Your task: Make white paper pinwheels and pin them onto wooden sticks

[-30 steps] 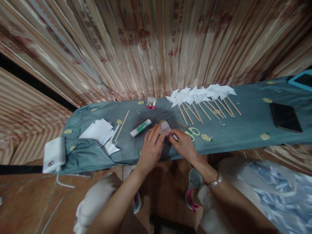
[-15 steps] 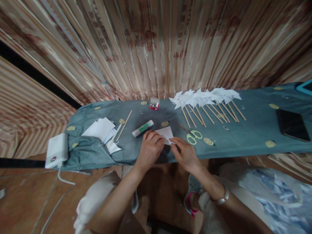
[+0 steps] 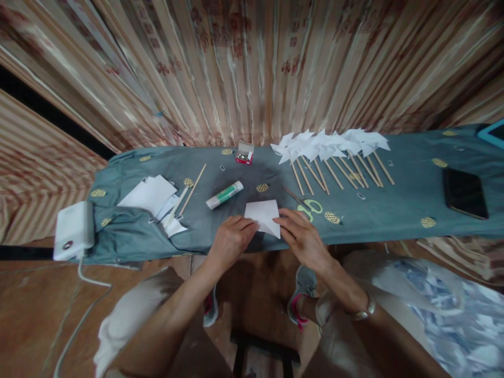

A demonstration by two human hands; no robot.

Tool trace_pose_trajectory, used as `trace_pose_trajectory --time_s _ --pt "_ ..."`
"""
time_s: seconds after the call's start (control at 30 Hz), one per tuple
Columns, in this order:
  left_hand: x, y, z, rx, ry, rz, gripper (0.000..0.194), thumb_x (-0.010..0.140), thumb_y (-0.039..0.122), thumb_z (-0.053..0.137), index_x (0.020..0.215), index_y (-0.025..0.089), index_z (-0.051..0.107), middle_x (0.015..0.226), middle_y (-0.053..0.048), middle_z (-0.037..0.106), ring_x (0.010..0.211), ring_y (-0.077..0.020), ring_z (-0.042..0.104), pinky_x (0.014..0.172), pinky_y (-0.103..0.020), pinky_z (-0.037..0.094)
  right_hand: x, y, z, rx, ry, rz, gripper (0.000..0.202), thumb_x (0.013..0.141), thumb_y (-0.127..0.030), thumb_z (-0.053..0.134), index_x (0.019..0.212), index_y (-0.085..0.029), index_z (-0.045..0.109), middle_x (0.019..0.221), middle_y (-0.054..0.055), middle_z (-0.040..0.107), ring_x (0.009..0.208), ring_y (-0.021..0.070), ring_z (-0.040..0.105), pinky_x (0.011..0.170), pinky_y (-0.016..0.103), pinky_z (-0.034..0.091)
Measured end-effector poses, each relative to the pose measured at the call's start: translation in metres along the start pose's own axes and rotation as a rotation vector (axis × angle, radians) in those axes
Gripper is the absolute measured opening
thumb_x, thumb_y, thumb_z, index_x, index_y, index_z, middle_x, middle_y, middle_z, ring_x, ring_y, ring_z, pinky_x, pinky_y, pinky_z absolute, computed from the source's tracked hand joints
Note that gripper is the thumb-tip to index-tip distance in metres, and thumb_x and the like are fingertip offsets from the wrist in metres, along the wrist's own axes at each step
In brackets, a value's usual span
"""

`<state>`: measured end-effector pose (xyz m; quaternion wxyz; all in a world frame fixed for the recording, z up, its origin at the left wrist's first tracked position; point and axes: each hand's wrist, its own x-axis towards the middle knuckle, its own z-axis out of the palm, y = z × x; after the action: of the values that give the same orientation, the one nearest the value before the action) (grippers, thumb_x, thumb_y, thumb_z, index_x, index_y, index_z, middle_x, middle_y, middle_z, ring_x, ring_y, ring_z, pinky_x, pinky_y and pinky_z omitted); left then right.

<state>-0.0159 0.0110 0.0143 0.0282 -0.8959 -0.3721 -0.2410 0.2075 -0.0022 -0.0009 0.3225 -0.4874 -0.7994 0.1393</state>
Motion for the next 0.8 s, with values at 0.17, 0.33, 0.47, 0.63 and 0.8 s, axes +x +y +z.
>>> trace_pose_trajectory --time_s 0.17,0.33,0.47,0.63,0.8 --pt "-0.012 0.003 0.005 -0.096 0.002 0.017 0.016 0.094 0.018 0.053 0.102 0.015 0.067 0.100 -0.007 0.074 0.087 -0.0180 0.068 0.074 -0.031 0.055 0.000 0.003 -0.009 0.012 -0.048 -0.040 0.024 0.093 -0.024 0.052 0.103 -0.021 0.073 0.147 0.014 0.046 0.136 0.0298 0.041 0.109 0.054 0.038" --pt "-0.016 0.008 0.004 -0.172 0.004 -0.043 0.014 0.091 0.016 0.056 0.097 0.013 0.068 0.093 -0.006 0.075 0.084 -0.0189 0.065 0.075 -0.032 0.056 0.005 0.002 -0.013 0.124 -0.121 0.018 0.017 0.092 -0.025 0.055 0.092 -0.022 0.072 0.127 0.009 0.063 0.121 0.0259 0.053 0.103 0.049 0.043" --pt "-0.018 0.009 0.002 -0.291 -0.036 -0.158 0.014 0.091 0.017 0.056 0.096 0.014 0.069 0.089 -0.006 0.074 0.080 -0.0181 0.062 0.072 -0.030 0.055 0.012 0.003 -0.008 0.218 -0.143 0.059 0.014 0.092 -0.026 0.057 0.088 -0.022 0.070 0.098 0.005 0.073 0.097 0.0211 0.063 0.091 0.040 0.048" --pt "-0.021 0.009 0.002 -0.359 -0.072 -0.316 0.014 0.091 0.019 0.056 0.091 0.014 0.069 0.082 -0.007 0.071 0.079 -0.0189 0.063 0.071 -0.030 0.054 0.023 0.005 0.002 0.255 -0.110 0.139 0.012 0.089 -0.026 0.061 0.085 -0.022 0.071 0.082 0.003 0.072 0.082 0.0191 0.063 0.078 0.033 0.048" --pt "-0.023 0.008 0.004 -0.408 -0.127 -0.460 0.025 0.089 0.019 0.058 0.113 0.014 0.062 0.083 -0.005 0.071 0.076 -0.0188 0.065 0.072 -0.031 0.054 0.034 0.005 0.011 0.230 -0.124 0.244 0.010 0.084 -0.025 0.064 0.081 -0.022 0.072 0.074 0.002 0.070 0.076 0.0175 0.064 0.071 0.028 0.047"
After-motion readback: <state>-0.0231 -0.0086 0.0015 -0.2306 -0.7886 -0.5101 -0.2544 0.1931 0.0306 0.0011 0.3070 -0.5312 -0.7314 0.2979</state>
